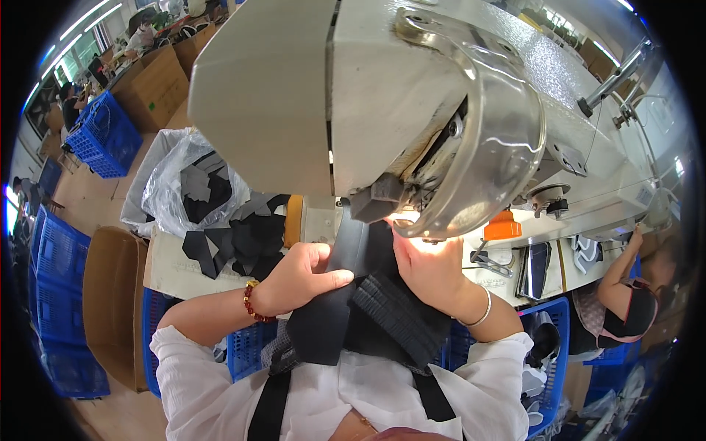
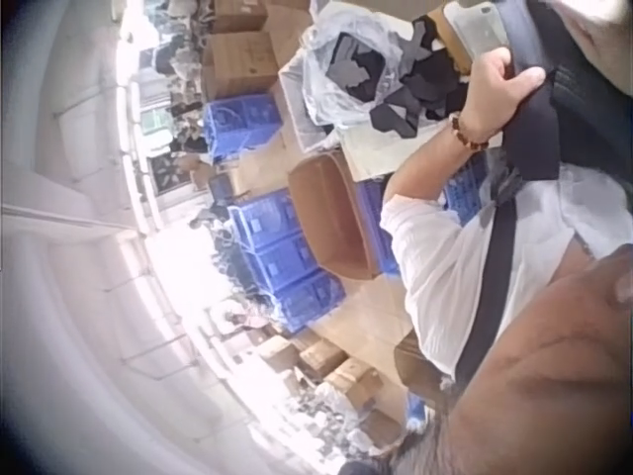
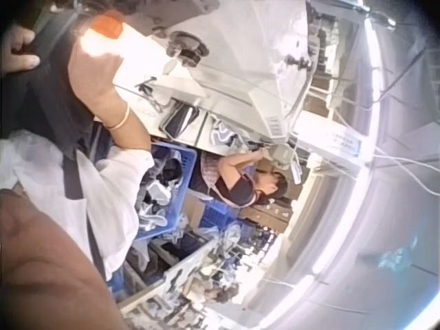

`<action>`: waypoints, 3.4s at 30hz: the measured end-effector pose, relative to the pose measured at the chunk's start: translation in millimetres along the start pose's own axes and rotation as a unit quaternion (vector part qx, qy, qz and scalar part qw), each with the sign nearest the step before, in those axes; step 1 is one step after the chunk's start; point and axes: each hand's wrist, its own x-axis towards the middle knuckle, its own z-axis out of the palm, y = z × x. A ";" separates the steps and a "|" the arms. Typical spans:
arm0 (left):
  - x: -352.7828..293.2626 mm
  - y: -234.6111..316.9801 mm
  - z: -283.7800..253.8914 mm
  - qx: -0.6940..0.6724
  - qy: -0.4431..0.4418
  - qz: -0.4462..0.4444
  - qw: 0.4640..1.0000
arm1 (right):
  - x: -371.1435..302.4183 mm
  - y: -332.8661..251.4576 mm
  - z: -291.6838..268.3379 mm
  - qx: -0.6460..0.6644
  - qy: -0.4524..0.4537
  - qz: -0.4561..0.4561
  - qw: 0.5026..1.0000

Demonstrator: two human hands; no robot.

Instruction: The worker is using an industrial sewing machine to stitch together components of a shoe upper.

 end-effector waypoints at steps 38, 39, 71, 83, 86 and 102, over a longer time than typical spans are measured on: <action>67.4 -11.4 -51.0 0.827 0.151 0.404 0.362 | 41.1 68.1 -28.5 0.200 -0.078 -0.135 0.967; 67.5 -5.9 -55.2 0.830 0.129 0.426 0.336 | 41.0 67.1 -29.9 0.198 -0.079 -0.135 0.968; 85.2 2.2 -37.3 0.452 0.138 0.477 0.741 | 75.5 83.0 -3.1 0.221 -0.145 -0.005 0.964; 83.7 12.5 -26.5 0.337 0.178 0.386 0.840 | 57.7 59.3 7.6 0.127 -0.111 0.081 0.982; 83.6 11.8 -28.3 0.371 0.191 0.382 0.825 | 60.4 73.2 -3.5 0.132 -0.144 0.128 0.972; 25.2 16.9 -32.1 0.615 0.010 0.444 0.652 | -28.4 -62.5 -47.3 0.146 -0.010 -0.302 0.942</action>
